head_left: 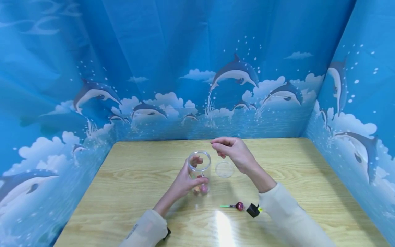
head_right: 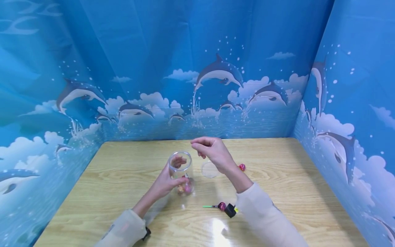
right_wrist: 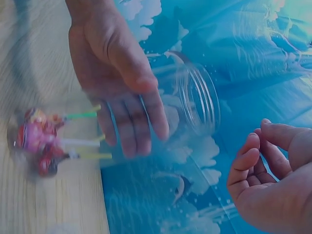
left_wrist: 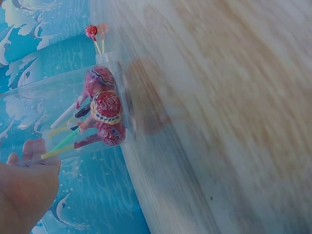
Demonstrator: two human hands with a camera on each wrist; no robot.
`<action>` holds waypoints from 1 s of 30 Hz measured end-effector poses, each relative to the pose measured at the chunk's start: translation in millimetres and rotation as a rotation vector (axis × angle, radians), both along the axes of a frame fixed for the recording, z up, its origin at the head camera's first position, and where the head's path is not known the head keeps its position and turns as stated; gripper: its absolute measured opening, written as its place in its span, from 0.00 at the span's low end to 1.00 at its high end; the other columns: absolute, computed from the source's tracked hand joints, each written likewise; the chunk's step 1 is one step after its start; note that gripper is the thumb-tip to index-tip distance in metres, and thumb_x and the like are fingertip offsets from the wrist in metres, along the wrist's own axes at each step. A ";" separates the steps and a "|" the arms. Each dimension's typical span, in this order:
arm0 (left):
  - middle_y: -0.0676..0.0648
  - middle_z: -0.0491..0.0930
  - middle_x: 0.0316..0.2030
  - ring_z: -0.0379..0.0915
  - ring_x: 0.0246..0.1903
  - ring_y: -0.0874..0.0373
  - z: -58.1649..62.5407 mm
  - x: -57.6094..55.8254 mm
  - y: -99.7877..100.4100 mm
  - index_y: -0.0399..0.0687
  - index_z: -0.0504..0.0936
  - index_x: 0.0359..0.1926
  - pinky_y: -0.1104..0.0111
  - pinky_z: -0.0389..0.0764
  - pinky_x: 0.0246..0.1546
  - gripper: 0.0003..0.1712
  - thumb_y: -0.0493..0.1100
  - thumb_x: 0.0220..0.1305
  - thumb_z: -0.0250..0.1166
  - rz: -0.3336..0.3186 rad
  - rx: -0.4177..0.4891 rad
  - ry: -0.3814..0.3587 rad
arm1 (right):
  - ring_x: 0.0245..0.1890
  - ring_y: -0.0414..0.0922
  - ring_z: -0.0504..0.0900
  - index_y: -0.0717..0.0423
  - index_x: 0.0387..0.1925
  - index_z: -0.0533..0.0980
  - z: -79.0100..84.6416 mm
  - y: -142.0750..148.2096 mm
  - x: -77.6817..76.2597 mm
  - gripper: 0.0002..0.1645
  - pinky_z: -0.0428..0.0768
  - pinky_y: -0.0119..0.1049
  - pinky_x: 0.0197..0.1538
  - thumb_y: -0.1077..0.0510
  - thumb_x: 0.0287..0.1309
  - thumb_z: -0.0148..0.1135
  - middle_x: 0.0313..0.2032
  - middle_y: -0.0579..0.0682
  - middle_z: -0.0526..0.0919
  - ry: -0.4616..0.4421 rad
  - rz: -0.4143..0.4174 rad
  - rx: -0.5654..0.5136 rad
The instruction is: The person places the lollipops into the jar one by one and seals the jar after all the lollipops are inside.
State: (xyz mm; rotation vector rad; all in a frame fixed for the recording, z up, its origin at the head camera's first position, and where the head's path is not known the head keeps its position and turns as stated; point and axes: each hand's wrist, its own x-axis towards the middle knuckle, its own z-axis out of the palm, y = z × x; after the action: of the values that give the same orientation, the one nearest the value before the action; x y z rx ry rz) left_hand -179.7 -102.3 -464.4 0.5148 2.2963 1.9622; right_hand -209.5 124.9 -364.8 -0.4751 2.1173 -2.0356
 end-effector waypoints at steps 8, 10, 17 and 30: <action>0.35 0.71 0.68 0.63 0.69 0.35 0.8 -0.6 0.9 0.49 0.64 0.72 0.39 0.63 0.70 0.49 0.39 0.54 0.80 0.013 -0.027 -0.002 | 0.28 0.44 0.75 0.63 0.56 0.81 -6.9 41.0 -0.4 0.20 0.80 0.33 0.35 0.53 0.72 0.65 0.29 0.49 0.81 -0.005 -0.101 0.058; 0.34 0.71 0.68 0.63 0.69 0.35 0.8 -0.8 0.9 0.49 0.63 0.72 0.39 0.62 0.71 0.49 0.38 0.53 0.80 0.012 -0.026 -0.005 | 0.28 0.44 0.75 0.63 0.56 0.81 -9.8 51.1 -0.1 0.22 0.80 0.34 0.35 0.51 0.71 0.66 0.30 0.50 0.80 -0.012 -0.127 0.074; 0.38 0.72 0.67 0.64 0.69 0.34 0.6 -0.3 0.9 0.48 0.64 0.72 0.38 0.62 0.70 0.49 0.38 0.53 0.81 0.019 -0.031 -0.003 | 0.30 0.42 0.74 0.66 0.58 0.78 -23.7 76.7 3.0 0.23 0.79 0.31 0.34 0.53 0.72 0.65 0.33 0.49 0.80 -0.066 -0.172 0.051; 0.35 0.71 0.67 0.63 0.68 0.33 1.2 -0.4 1.8 0.46 0.63 0.72 0.39 0.66 0.68 0.49 0.36 0.54 0.80 0.012 -0.010 0.003 | 0.32 0.40 0.78 0.70 0.62 0.75 -56.3 109.1 19.7 0.29 0.81 0.31 0.37 0.52 0.71 0.66 0.34 0.47 0.84 -0.192 -0.231 0.063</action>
State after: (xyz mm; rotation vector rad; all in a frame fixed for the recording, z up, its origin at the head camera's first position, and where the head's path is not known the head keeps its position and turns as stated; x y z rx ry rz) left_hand -180.1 -100.5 -463.2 0.5040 2.3151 1.9553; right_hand -189.8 233.9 -421.1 -0.0232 2.1952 -2.0274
